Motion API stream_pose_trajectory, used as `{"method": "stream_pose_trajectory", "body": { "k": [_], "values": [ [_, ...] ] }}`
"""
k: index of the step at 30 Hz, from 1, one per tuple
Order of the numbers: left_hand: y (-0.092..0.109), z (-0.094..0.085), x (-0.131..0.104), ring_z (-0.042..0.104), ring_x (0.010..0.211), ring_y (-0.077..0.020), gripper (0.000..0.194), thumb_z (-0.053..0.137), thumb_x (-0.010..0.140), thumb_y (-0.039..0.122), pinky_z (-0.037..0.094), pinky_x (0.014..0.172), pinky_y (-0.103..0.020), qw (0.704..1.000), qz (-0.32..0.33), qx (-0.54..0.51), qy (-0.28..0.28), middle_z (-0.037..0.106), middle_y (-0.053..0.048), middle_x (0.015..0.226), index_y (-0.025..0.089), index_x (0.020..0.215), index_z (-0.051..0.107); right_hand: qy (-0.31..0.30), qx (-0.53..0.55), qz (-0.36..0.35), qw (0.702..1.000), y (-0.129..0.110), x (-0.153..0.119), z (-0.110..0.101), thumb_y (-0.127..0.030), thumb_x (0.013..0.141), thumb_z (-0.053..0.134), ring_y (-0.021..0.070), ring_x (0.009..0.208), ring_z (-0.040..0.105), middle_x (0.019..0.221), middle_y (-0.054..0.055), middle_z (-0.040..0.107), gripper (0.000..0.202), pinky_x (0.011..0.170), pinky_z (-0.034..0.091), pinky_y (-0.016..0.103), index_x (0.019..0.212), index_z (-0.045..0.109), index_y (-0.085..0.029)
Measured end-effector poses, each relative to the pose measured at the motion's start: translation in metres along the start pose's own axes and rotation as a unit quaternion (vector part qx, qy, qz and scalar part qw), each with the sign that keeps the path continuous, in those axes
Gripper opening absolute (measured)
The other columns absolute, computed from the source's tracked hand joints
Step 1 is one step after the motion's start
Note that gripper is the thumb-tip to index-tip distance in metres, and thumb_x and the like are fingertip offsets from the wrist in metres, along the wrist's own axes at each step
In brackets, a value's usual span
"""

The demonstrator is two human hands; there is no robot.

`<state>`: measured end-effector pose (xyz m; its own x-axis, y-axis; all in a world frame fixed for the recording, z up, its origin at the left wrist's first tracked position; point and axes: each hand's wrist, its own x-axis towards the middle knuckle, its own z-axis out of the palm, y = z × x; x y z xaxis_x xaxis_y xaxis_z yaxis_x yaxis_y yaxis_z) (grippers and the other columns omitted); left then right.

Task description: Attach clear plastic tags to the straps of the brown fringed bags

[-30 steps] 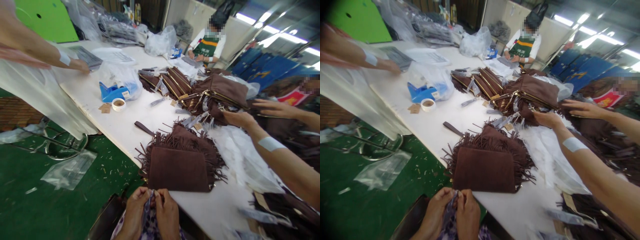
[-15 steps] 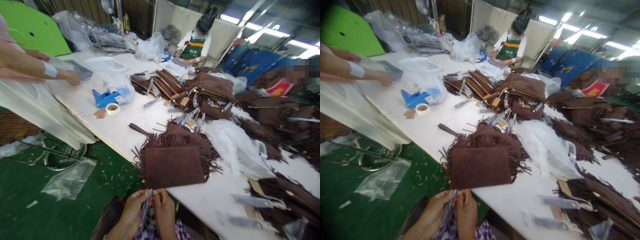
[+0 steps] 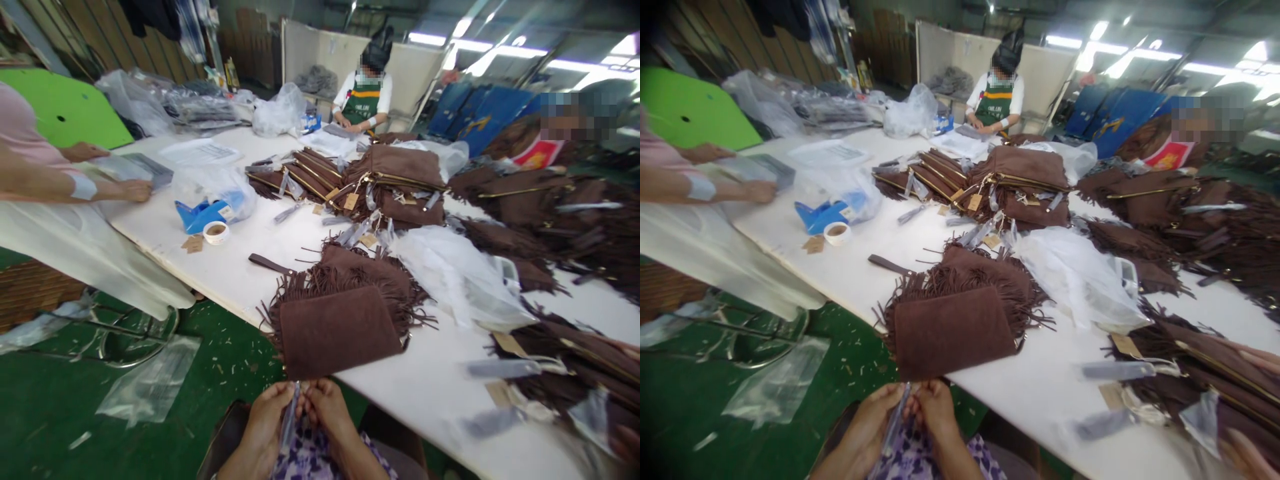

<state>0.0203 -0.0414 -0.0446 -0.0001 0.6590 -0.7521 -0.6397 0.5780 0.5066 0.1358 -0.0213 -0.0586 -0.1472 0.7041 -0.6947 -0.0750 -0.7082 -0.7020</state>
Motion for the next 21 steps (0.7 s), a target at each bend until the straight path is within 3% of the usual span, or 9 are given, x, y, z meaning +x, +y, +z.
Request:
{"method": "stream_pose_trajectory", "body": {
  "k": [9,16,21],
  "values": [
    [-0.008,-0.006,0.000,0.059,0.053,-0.0140,0.017,0.080,0.063,0.017,0.048,0.054,-0.022,0.999,0.002,0.029,0.029,0.067,-0.006,0.061,0.011,0.071,0.066,-0.040,-0.012,0.034,0.999,0.002,0.005,-0.007,-0.031,0.069,0.055,0.0066,0.028,0.031,0.039,0.001,0.052,0.027,0.032,0.024,0.021,0.046,0.053,-0.017],
    [-0.013,-0.007,0.000,0.063,0.060,-0.0166,0.027,0.085,0.057,0.023,0.051,0.059,-0.024,0.998,0.039,0.045,0.026,0.069,-0.004,0.065,0.013,0.074,0.066,-0.004,-0.045,-0.005,0.999,0.001,0.003,-0.011,-0.026,0.072,0.058,0.0078,0.037,0.041,0.047,0.001,0.059,0.024,0.041,0.029,0.021,0.050,0.060,-0.016],
    [-0.011,-0.002,-0.005,0.065,0.062,-0.0185,0.032,0.089,0.051,0.024,0.051,0.059,-0.024,1.000,0.016,0.017,0.005,0.069,-0.004,0.064,0.013,0.072,0.067,-0.011,-0.049,0.014,0.999,0.001,0.001,-0.009,-0.022,0.077,0.051,0.0071,0.030,0.034,0.042,0.001,0.055,0.033,0.037,0.025,0.022,0.045,0.055,-0.016]
  ]
}}
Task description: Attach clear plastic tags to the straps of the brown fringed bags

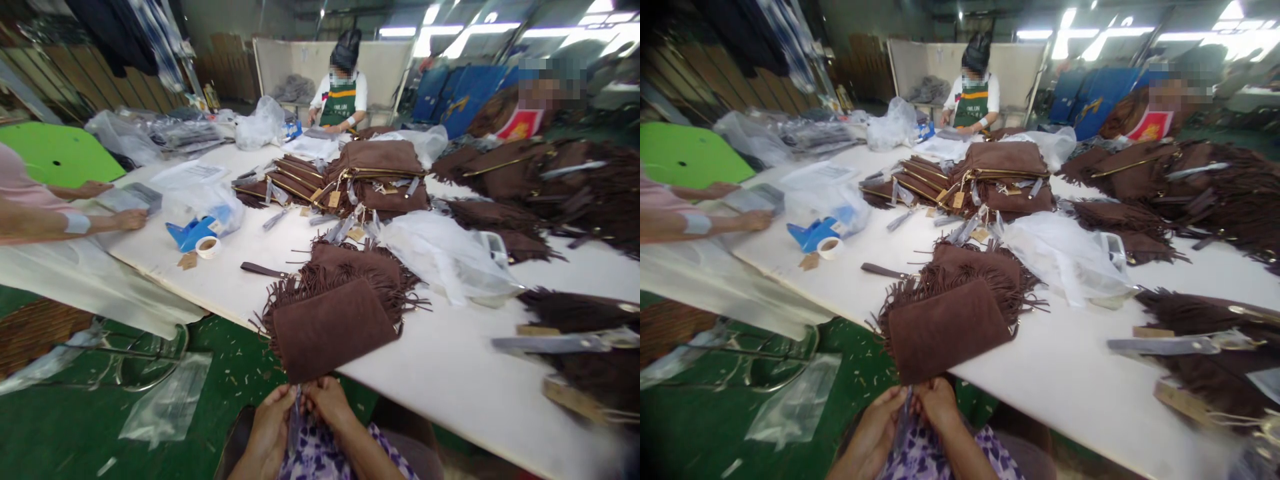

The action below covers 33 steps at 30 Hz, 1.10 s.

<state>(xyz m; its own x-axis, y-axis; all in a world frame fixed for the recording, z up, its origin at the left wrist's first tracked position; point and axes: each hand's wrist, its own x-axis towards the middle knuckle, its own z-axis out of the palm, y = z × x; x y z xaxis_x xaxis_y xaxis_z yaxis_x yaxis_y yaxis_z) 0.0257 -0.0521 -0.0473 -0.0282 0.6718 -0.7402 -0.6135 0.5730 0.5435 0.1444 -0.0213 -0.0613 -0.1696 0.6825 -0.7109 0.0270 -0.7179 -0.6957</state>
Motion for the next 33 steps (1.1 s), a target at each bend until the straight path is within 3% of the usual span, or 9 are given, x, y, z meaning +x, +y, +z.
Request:
{"method": "stream_pose_trajectory", "body": {
  "k": [7,12,20,26,29,33],
  "values": [
    [-0.003,-0.009,0.006,0.067,0.068,-0.0208,0.025,0.085,0.059,0.021,0.051,0.061,-0.025,0.999,-0.028,0.005,-0.030,0.070,-0.006,0.066,0.013,0.074,0.067,0.032,0.021,0.032,0.999,0.001,0.003,0.008,-0.014,0.075,0.053,0.0066,0.028,0.032,0.036,-0.005,0.045,0.025,0.035,0.022,0.020,0.050,0.049,-0.018],
    [-0.009,-0.012,0.005,0.067,0.066,-0.0201,0.023,0.081,0.066,0.025,0.050,0.059,-0.025,0.999,-0.015,0.017,-0.027,0.071,-0.007,0.068,0.013,0.079,0.066,0.076,0.038,0.031,0.996,0.012,0.002,0.016,-0.012,0.073,0.052,0.0073,0.030,0.033,0.038,-0.008,0.045,0.010,0.037,0.022,0.020,0.066,0.049,-0.019],
    [-0.009,-0.007,0.001,0.066,0.062,-0.0170,0.019,0.081,0.064,0.018,0.051,0.058,-0.022,1.000,0.006,-0.001,-0.019,0.070,-0.005,0.065,0.013,0.074,0.066,0.126,0.040,-0.021,0.991,0.023,0.001,0.022,-0.016,0.070,0.055,0.0081,0.040,0.038,0.045,-0.007,0.046,0.007,0.044,0.029,0.021,0.063,0.054,-0.018],
    [-0.005,-0.003,-0.007,0.068,0.070,-0.0180,0.011,0.075,0.069,0.011,0.054,0.065,-0.024,1.000,-0.002,0.001,-0.029,0.072,-0.007,0.072,0.012,0.077,0.067,0.126,0.039,-0.062,0.989,0.025,-0.003,0.006,-0.030,0.069,0.064,0.0093,0.044,0.042,0.048,-0.003,0.051,0.020,0.047,0.031,0.022,0.057,0.054,-0.017],
    [-0.003,-0.002,-0.008,0.068,0.069,-0.0167,0.011,0.074,0.069,0.009,0.055,0.066,-0.023,1.000,-0.010,0.002,-0.029,0.072,-0.007,0.074,0.012,0.077,0.067,0.122,0.056,-0.086,0.987,0.025,-0.010,0.000,-0.045,0.069,0.065,0.0089,0.045,0.041,0.052,-0.003,0.052,0.029,0.046,0.030,0.022,0.065,0.056,-0.017],
    [-0.003,-0.003,-0.006,0.066,0.062,-0.0149,0.011,0.074,0.067,0.008,0.054,0.061,-0.021,1.000,-0.003,-0.008,-0.020,0.071,-0.005,0.067,0.012,0.073,0.066,0.076,0.089,-0.086,0.989,0.024,-0.012,0.006,-0.062,0.058,0.069,0.0082,0.043,0.038,0.052,-0.005,0.049,0.050,0.041,0.029,0.022,0.074,0.059,-0.015]
  ]
}}
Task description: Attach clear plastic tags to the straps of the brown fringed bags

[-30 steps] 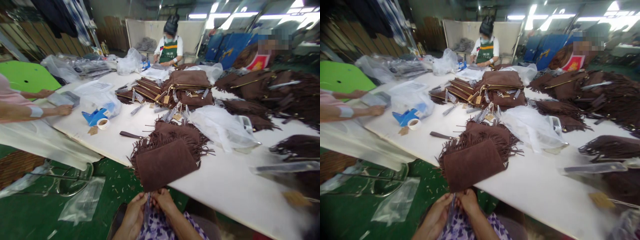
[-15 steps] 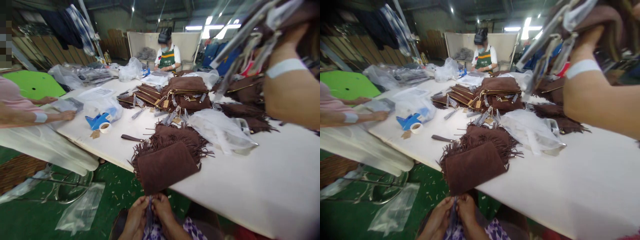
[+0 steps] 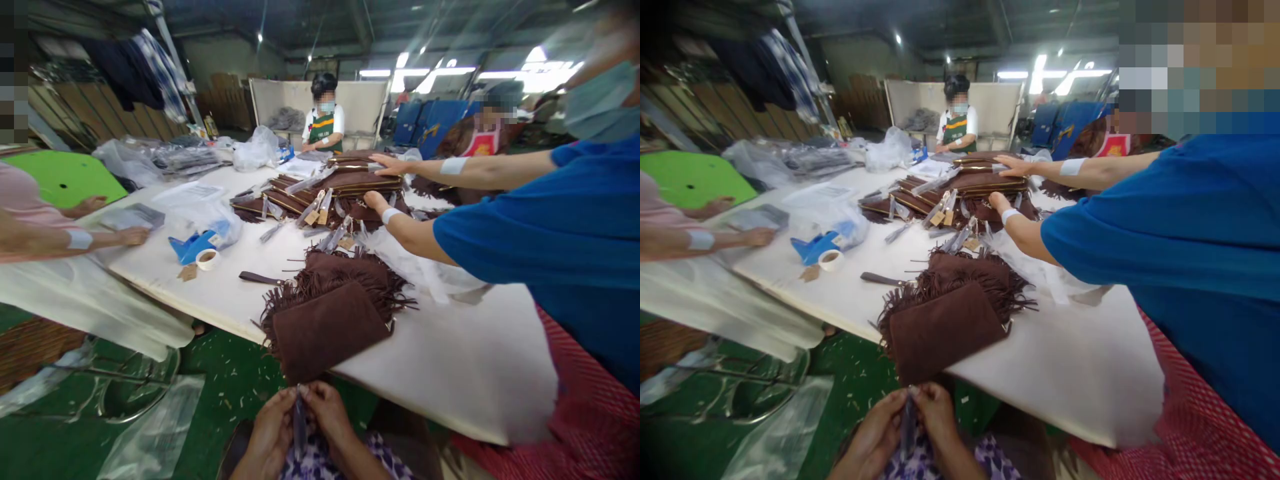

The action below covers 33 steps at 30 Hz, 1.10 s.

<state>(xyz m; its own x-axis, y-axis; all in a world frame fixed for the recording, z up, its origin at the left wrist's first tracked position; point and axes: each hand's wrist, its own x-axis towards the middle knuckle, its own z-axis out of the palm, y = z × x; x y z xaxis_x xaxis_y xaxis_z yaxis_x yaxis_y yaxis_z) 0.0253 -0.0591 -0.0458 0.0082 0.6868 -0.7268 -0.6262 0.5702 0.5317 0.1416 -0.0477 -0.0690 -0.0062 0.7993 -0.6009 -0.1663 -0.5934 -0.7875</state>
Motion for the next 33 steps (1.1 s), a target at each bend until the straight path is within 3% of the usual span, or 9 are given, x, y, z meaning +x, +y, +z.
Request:
{"method": "stream_pose_trajectory", "body": {
  "k": [3,7,13,18,22,26,30,33],
  "values": [
    [0.000,0.000,0.000,0.065,0.060,-0.0146,0.012,0.075,0.067,0.011,0.053,0.059,-0.022,1.000,0.014,0.006,-0.007,0.070,-0.004,0.066,0.012,0.074,0.066,-0.022,0.021,0.020,0.999,0.000,0.002,0.005,-0.067,0.051,0.072,0.0073,0.041,0.036,0.050,-0.005,0.047,0.059,0.040,0.028,0.021,0.074,0.058,-0.014],
    [-0.002,-0.003,0.002,0.067,0.061,-0.0192,0.015,0.076,0.067,0.016,0.055,0.058,-0.027,0.999,0.014,0.031,-0.010,0.070,-0.006,0.065,0.012,0.077,0.066,-0.052,0.045,0.046,0.997,-0.003,0.002,0.002,-0.064,0.051,0.075,0.0056,0.040,0.035,0.048,-0.007,0.045,0.060,0.041,0.025,0.019,0.078,0.058,-0.013],
    [-0.004,-0.008,0.009,0.069,0.068,-0.0232,0.016,0.076,0.069,0.016,0.057,0.068,-0.032,0.999,-0.038,0.017,-0.033,0.072,-0.010,0.071,0.010,0.081,0.068,-0.119,0.077,0.086,0.986,-0.009,0.002,-0.008,-0.057,0.051,0.078,0.0042,0.040,0.034,0.046,-0.008,0.042,0.057,0.042,0.023,0.019,0.079,0.059,-0.012],
    [-0.001,-0.006,0.008,0.070,0.078,-0.0251,0.014,0.074,0.070,0.010,0.056,0.074,-0.032,0.996,-0.082,-0.001,-0.027,0.073,-0.012,0.075,0.009,0.083,0.069,-0.079,0.047,0.081,0.992,-0.004,0.009,-0.007,-0.060,0.048,0.078,0.0068,0.036,0.040,0.042,-0.006,0.048,0.057,0.039,0.026,0.020,0.074,0.058,-0.014],
    [0.002,-0.002,0.007,0.069,0.073,-0.0243,0.012,0.073,0.072,0.011,0.056,0.071,-0.032,0.996,-0.087,-0.005,-0.035,0.072,-0.011,0.073,0.008,0.083,0.070,-0.058,0.038,0.087,0.994,0.000,0.010,-0.007,-0.060,0.050,0.078,0.0074,0.035,0.042,0.040,-0.007,0.049,0.055,0.038,0.028,0.019,0.072,0.054,-0.016],
    [0.011,0.003,0.003,0.066,0.060,-0.0203,0.013,0.074,0.070,0.009,0.055,0.061,-0.029,0.991,-0.127,-0.007,-0.038,0.070,-0.010,0.069,0.008,0.081,0.069,-0.087,0.043,0.140,0.985,-0.002,0.010,-0.011,-0.060,0.053,0.078,0.0074,0.037,0.045,0.045,-0.006,0.051,0.054,0.039,0.033,0.018,0.075,0.054,-0.017],
    [0.019,0.002,0.002,0.065,0.060,-0.0191,0.013,0.075,0.071,0.012,0.054,0.063,-0.029,0.983,-0.165,-0.003,-0.082,0.071,-0.011,0.071,0.008,0.082,0.069,-0.134,0.050,0.175,0.974,-0.007,0.008,-0.016,-0.060,0.051,0.078,0.0076,0.039,0.045,0.047,-0.004,0.052,0.053,0.038,0.032,0.018,0.068,0.053,-0.016],
    [0.019,0.000,0.004,0.066,0.065,-0.0218,0.015,0.076,0.070,0.015,0.054,0.066,-0.032,0.981,-0.169,0.018,-0.095,0.071,-0.011,0.073,0.010,0.082,0.068,-0.097,0.003,0.141,0.985,-0.013,-0.002,-0.015,-0.060,0.061,0.071,0.0080,0.037,0.041,0.048,-0.005,0.052,0.047,0.039,0.031,0.021,0.069,0.047,-0.020]
  ]
}}
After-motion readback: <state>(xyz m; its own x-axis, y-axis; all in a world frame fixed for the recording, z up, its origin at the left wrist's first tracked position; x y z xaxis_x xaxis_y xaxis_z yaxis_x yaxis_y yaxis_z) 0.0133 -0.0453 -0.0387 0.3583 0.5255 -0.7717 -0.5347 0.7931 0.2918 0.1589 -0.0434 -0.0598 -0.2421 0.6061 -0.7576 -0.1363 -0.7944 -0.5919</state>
